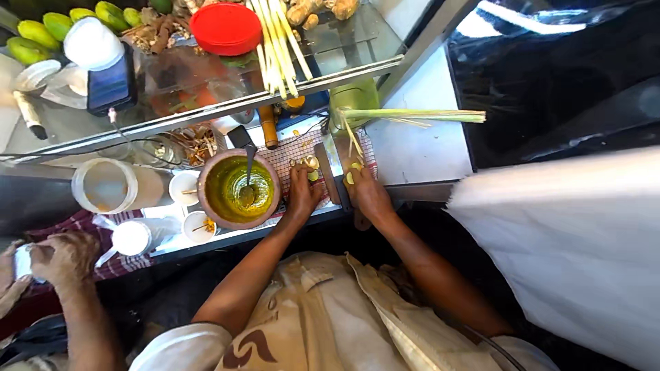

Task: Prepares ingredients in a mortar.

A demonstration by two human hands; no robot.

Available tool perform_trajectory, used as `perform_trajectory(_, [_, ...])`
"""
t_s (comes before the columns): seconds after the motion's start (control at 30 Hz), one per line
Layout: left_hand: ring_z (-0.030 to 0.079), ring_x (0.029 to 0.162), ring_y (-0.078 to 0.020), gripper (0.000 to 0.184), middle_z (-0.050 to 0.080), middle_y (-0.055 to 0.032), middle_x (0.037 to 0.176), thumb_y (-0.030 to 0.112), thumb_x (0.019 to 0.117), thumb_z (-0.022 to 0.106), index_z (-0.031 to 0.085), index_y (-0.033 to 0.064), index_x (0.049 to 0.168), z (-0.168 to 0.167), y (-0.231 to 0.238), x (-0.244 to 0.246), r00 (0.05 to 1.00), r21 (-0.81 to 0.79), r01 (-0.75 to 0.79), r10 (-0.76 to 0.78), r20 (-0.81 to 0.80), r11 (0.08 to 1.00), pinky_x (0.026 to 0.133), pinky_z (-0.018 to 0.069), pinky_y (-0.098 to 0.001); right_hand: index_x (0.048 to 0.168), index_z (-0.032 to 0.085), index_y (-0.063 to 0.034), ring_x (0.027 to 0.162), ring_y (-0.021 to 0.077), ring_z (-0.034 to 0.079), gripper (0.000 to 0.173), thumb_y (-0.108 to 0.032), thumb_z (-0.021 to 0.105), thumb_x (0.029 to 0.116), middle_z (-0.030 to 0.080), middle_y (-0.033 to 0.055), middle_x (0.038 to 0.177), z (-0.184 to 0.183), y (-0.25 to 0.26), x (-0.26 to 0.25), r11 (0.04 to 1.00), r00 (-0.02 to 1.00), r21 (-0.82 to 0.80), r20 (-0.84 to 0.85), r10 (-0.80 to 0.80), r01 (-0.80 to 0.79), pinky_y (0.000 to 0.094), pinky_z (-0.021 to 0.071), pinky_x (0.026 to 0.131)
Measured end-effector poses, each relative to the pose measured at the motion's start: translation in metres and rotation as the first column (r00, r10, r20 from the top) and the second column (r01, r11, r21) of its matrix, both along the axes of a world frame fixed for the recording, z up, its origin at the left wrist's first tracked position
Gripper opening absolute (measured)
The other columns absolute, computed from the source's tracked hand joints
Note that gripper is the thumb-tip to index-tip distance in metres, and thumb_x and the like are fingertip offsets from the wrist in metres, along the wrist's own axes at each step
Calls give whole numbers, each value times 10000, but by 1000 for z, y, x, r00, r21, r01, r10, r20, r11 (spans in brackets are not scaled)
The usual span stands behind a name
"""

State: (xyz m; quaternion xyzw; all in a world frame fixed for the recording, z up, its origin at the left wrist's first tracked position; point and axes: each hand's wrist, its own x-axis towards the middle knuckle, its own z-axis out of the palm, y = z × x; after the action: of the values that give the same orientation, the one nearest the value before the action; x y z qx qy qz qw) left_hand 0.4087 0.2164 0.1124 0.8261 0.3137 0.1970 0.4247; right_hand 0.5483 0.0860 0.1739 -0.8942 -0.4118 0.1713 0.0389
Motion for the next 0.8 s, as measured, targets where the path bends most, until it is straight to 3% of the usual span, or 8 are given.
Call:
perform_trajectory(0.1, [619, 1149, -332, 444, 570, -234, 1288, 192, 917, 738, 581, -27, 1270, 40, -11, -11, 994, -82, 106, -106, -1, 991, 965, 559, -446, 1269, 644, -16, 902, 417, 685, 396, -214, 719, 934, 579, 266, 1236, 14, -3, -4, 982, 1000, 188, -16, -7, 10, 576, 597, 713])
perform_trajectory(0.17, [666, 894, -231, 340, 646, -168, 1104, 207, 979, 674, 603, -17, 1226, 71, -19, -24, 978, -178, 208, -202, 52, 962, 807, 595, -382, 1246, 664, -14, 927, 354, 670, 415, -248, 740, 912, 588, 247, 1212, 25, -7, -8, 913, 997, 407, -54, 47, -21, 519, 595, 749])
perform_trajectory(0.23, [615, 699, -143, 272, 666, -102, 915, 214, 1025, 602, 629, -15, 1170, 106, -20, -41, 954, -312, 297, -271, 125, 902, 678, 558, -312, 1250, 668, -12, 924, 250, 661, 427, -268, 734, 916, 630, 200, 1166, 41, -8, -19, 801, 984, 597, -121, 130, -33, 409, 587, 775])
perform_trajectory(0.37, [584, 645, -74, 211, 657, -46, 853, 187, 1053, 561, 649, 11, 1130, 145, -7, -88, 963, -381, 202, -112, 244, 902, 613, 530, -240, 1288, 632, -12, 971, 153, 637, 480, -298, 708, 910, 646, 131, 1111, 72, 15, -49, 632, 927, 771, -174, 331, -81, 313, 560, 830])
perform_trajectory(0.5, [597, 681, -79, 248, 697, -32, 964, 199, 1068, 529, 624, 93, 1271, 158, 19, -129, 963, -619, 32, 141, 228, 785, 619, 516, -246, 1255, 684, -47, 1024, 150, 621, 382, -242, 694, 927, 634, 109, 1135, 95, 67, -82, 509, 810, 824, -112, 576, -248, 291, 558, 858])
perform_trajectory(0.63, [583, 679, -74, 292, 688, -44, 987, 197, 1070, 517, 589, 113, 1340, 154, 49, -167, 873, -788, 8, 379, 306, 616, 619, 515, -230, 1233, 688, -45, 1039, 214, 670, 367, -253, 704, 931, 708, 102, 1121, 105, 128, -115, 442, 689, 774, -10, 724, -453, 432, 539, 941])
perform_trajectory(0.73, [552, 639, -56, 276, 659, -13, 900, 152, 1039, 578, 619, 87, 1304, 150, 74, -192, 804, -758, -133, 516, 295, 639, 584, 492, -215, 1246, 672, -66, 1157, 238, 675, 350, -289, 643, 978, 729, 81, 1191, 110, 174, -134, 414, 592, 664, 53, 804, -622, 491, 488, 1064])
perform_trajectory(0.8, [600, 682, -65, 260, 700, -28, 940, 105, 1001, 634, 650, 28, 1248, 141, 93, -205, 762, -670, -258, 573, 302, 696, 628, 528, -229, 1214, 677, -54, 1081, 262, 700, 317, -267, 633, 984, 744, 102, 1104, 114, 203, -148, 400, 537, 582, 76, 840, -708, 493, 491, 1042])
